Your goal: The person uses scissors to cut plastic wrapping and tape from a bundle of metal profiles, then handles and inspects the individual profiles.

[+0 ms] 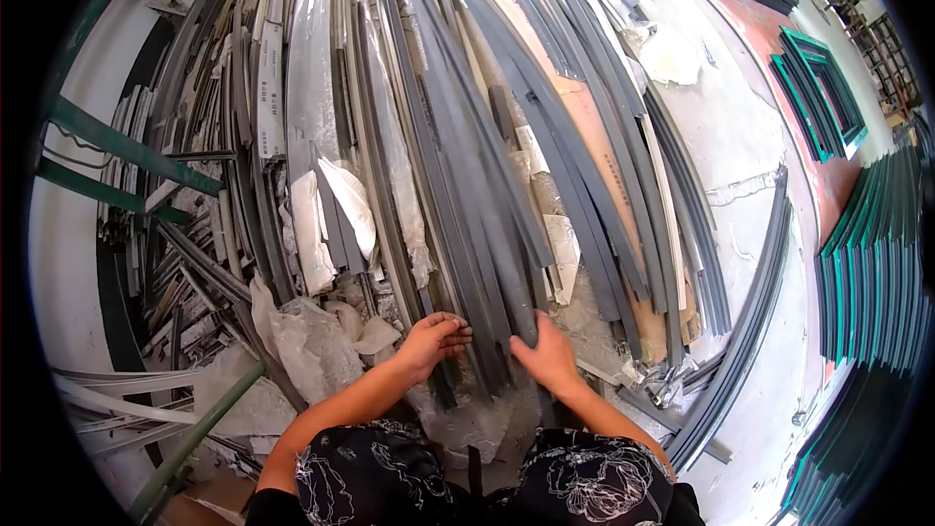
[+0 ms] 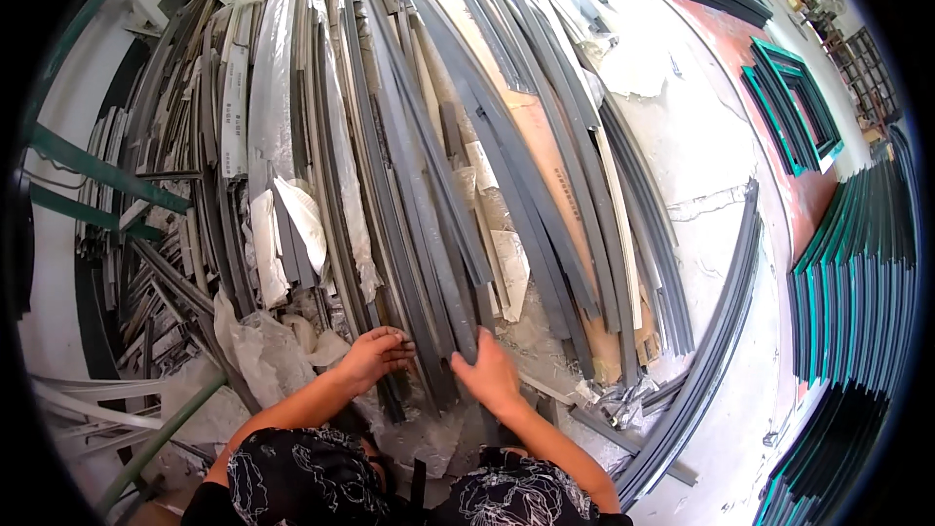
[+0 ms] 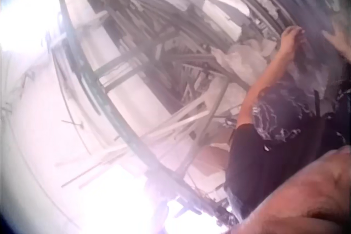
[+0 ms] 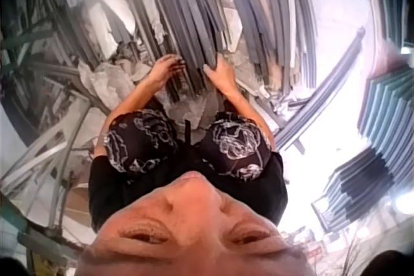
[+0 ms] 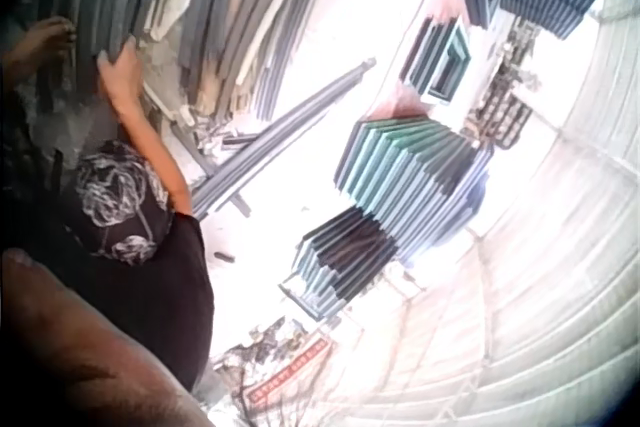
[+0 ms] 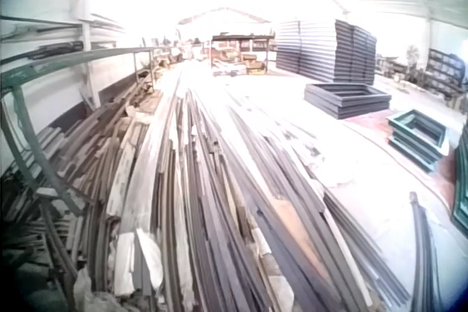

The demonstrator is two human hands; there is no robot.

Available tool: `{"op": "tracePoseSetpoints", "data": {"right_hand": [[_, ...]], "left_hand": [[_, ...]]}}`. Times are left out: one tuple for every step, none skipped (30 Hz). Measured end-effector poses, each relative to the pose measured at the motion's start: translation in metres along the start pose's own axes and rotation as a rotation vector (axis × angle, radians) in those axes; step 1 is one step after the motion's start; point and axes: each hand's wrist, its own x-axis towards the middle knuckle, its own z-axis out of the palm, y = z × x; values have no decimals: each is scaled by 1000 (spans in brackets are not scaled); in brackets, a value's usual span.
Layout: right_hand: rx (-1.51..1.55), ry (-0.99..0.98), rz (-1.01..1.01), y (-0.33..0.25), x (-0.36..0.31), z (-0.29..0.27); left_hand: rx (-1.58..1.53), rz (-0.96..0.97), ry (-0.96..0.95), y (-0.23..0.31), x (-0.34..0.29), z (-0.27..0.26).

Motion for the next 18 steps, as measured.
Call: {"op": "tracePoseSetpoints", "data": {"right_hand": [[1, -6, -3, 2, 0, -4], [-111, 80, -26, 5, 0, -8], [-226, 172, -49, 8, 1, -14], [-347, 239, -96, 10, 2, -22], [-350, 240, -98, 9, 3, -27], [-374, 244, -124, 7, 3, -33], [-398, 249, -150, 6, 3, -37], [-344, 272, -181, 10, 6, -38], [-340, 274, -184, 8, 13, -43], [-362, 411, -253, 7, 21, -51], [-382, 548, -322, 6, 27, -59], [-381, 552, -324, 10, 35, -66], [-435, 603, -287, 19, 44, -72], [-487, 653, -250, 26, 50, -73], [-491, 658, -250, 31, 53, -71], [-487, 621, -249, 36, 55, -68], [-483, 583, -248, 40, 57, -66], [-504, 566, -255, 39, 57, -61]], "left_hand": [[-11, 7, -8, 1, -1, -3], [-14, 8, -3, -1, -1, -7], [-19, 2, -9, -1, 1, -10], [-23, -4, -16, -1, 2, -12], [-25, -2, -18, -1, 2, -12], [-34, -1, 1, 1, -1, -10], [-43, 0, 20, 2, -3, -9], [-43, -4, 15, 0, -3, -8], [-37, 0, 20, 1, -2, -10], [-33, 3, 26, 1, -3, -11], [-32, 6, 28, 1, -3, -12], [-35, 7, 13, 0, -2, -13], [-38, 7, -8, 0, -1, -12], [-36, 9, -14, 0, -2, -11], [-33, 12, -6, 0, -3, -9], [-30, 16, 3, 0, -4, -7], [-30, 18, -2, 1, -4, -6], [-29, 11, 5, 3, -7, -6]]}}
